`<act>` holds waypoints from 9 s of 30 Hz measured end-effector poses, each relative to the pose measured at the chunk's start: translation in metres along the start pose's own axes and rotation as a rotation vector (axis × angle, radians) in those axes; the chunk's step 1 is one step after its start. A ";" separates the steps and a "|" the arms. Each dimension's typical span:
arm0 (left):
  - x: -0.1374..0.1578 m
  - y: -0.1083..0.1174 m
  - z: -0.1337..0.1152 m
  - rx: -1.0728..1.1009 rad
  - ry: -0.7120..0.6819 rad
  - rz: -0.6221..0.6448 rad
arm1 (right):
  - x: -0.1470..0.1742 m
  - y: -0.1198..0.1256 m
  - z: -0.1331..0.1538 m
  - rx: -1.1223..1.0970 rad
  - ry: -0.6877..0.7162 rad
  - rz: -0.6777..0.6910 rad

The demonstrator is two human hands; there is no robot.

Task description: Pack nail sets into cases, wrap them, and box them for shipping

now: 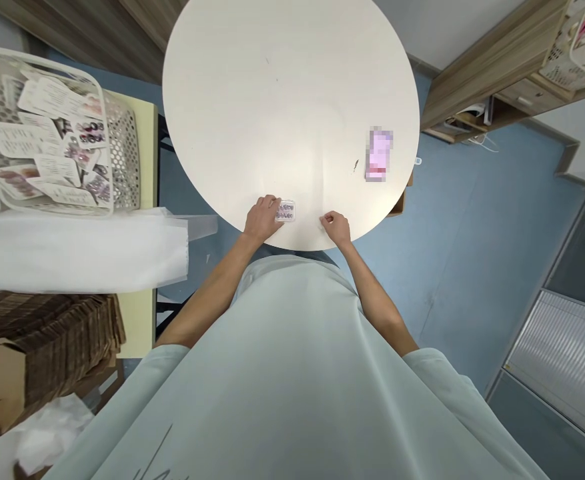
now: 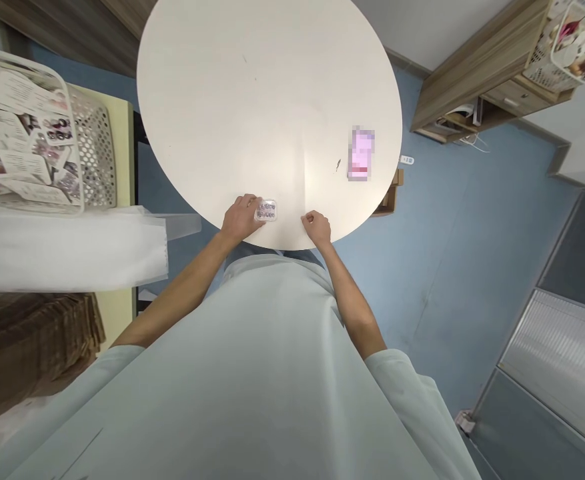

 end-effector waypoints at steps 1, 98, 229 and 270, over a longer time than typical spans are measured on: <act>0.000 0.000 0.000 -0.008 -0.002 0.003 | 0.003 0.001 0.004 0.012 0.029 -0.007; 0.004 -0.013 0.014 0.288 -0.081 -0.125 | -0.014 -0.035 0.086 0.304 0.545 0.183; -0.022 -0.005 0.010 0.309 0.009 -0.288 | -0.040 -0.054 0.122 0.524 0.707 -0.038; -0.007 -0.012 0.031 0.375 0.436 -0.369 | -0.028 -0.068 0.123 0.544 0.686 -0.029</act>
Point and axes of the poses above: each hand's wrist, its own x-axis away from the middle knuckle, its own y-axis out of the back of the hand, z = x × y, the point moved 5 cm from there along -x, towards the middle knuckle, and after that the axes turned 11 degrees about x, right-handed, at the moved point
